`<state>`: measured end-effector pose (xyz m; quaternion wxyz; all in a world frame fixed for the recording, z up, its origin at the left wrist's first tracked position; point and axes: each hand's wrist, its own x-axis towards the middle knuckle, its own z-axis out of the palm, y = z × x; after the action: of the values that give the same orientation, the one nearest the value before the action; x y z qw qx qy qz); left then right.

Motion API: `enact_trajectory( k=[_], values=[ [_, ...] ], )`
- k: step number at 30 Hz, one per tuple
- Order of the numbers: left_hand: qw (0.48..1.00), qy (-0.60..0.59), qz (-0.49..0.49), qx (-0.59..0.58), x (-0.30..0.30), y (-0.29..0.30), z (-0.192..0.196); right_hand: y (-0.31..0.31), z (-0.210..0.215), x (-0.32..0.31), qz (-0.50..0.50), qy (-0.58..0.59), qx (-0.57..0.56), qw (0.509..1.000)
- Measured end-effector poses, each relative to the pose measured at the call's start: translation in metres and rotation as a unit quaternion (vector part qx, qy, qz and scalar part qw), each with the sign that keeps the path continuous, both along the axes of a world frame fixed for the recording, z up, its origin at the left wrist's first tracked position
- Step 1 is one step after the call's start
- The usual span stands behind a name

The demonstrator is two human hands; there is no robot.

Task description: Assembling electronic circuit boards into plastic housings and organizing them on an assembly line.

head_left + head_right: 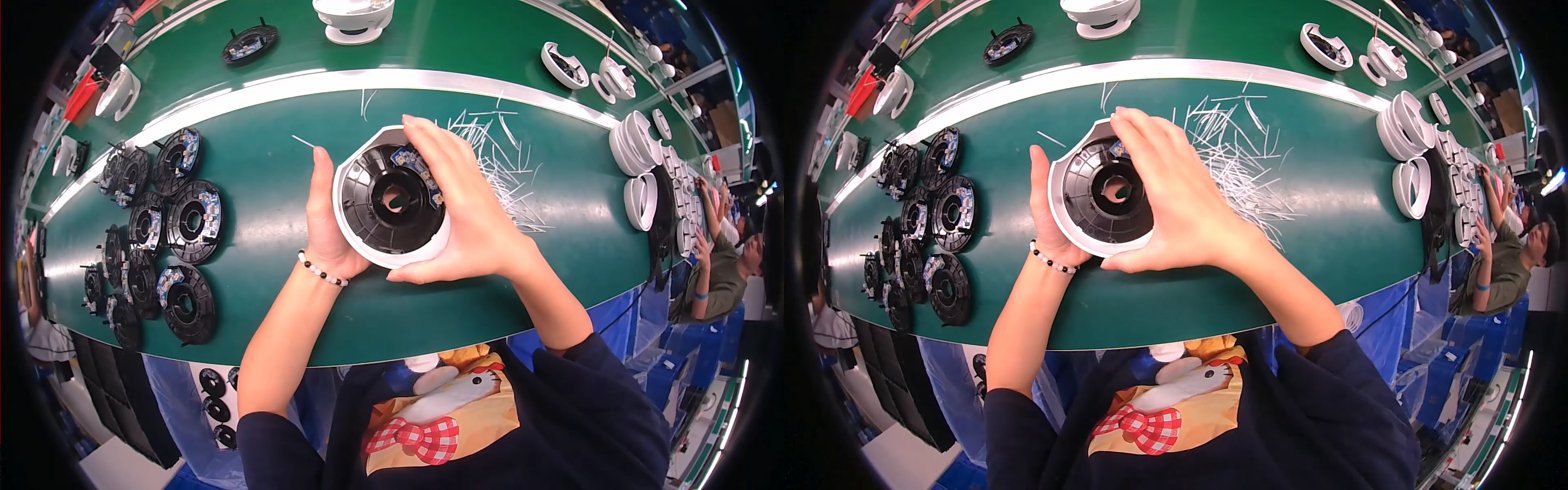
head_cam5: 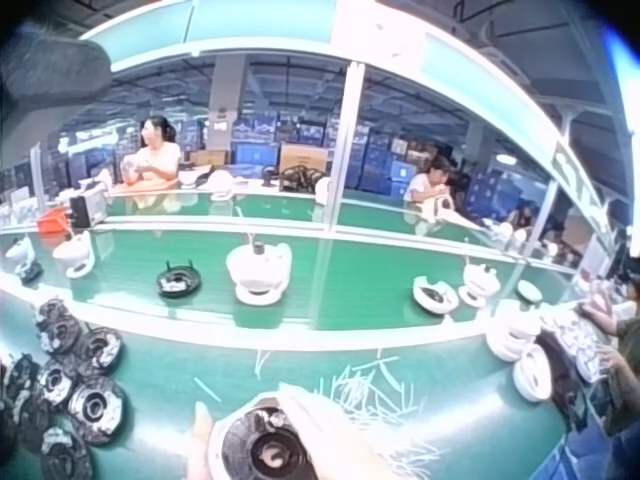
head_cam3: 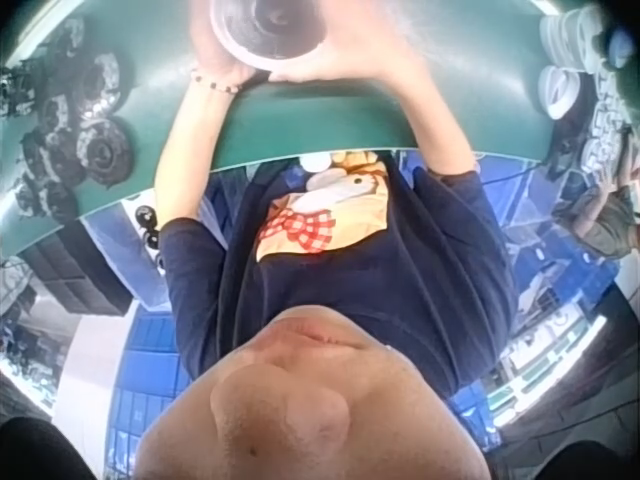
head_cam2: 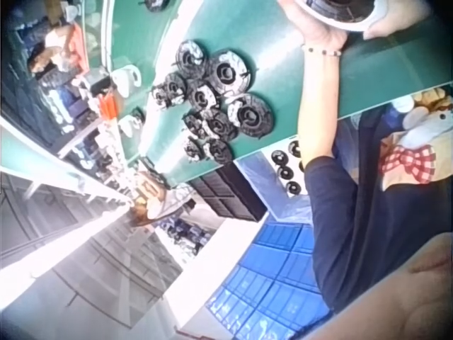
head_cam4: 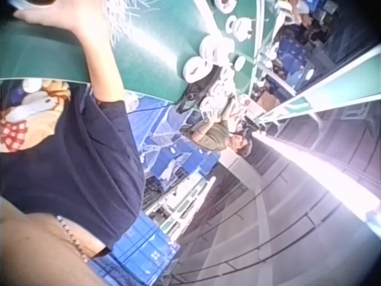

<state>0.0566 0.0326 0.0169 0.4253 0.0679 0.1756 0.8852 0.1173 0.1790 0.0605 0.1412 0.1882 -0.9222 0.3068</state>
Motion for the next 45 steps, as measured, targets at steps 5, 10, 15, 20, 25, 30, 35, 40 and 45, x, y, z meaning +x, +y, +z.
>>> enact_trajectory(
  k=[5,10,15,20,25,30,35,40,45],
  values=[
    [0.999,-0.019,-0.015,0.040,-0.005,-0.002,-0.002,0.001,-0.005,-0.003,0.010,-0.008,-0.029,0.999],
    [0.999,-0.029,0.028,0.013,-0.007,-0.002,-0.007,0.004,0.000,-0.007,0.030,-0.028,-0.090,0.995],
    [0.997,-0.068,0.035,-0.019,-0.006,-0.002,0.003,0.013,-0.002,-0.010,0.043,-0.092,-0.374,0.922],
    [0.998,-0.039,0.032,0.023,-0.006,-0.001,-0.008,-0.002,-0.005,-0.003,-0.001,-0.032,-0.122,0.992],
    [0.996,-0.073,0.050,-0.017,-0.001,-0.001,-0.006,-0.011,-0.013,-0.005,-0.010,0.015,-0.025,1.000],
    [0.998,-0.051,0.024,-0.005,-0.004,-0.004,0.000,-0.004,-0.001,-0.011,0.032,0.016,-0.006,0.999],
    [0.999,-0.040,-0.021,0.025,-0.005,-0.005,-0.006,0.004,0.005,-0.016,0.085,0.004,0.029,0.996],
    [0.997,-0.039,0.064,-0.002,-0.002,-0.001,-0.015,-0.013,-0.027,-0.008,-0.072,0.012,-0.028,0.997],
    [0.989,-0.010,0.131,-0.068,0.000,-0.002,-0.008,-0.022,-0.032,-0.006,-0.103,0.042,-0.036,0.993]
  ],
)
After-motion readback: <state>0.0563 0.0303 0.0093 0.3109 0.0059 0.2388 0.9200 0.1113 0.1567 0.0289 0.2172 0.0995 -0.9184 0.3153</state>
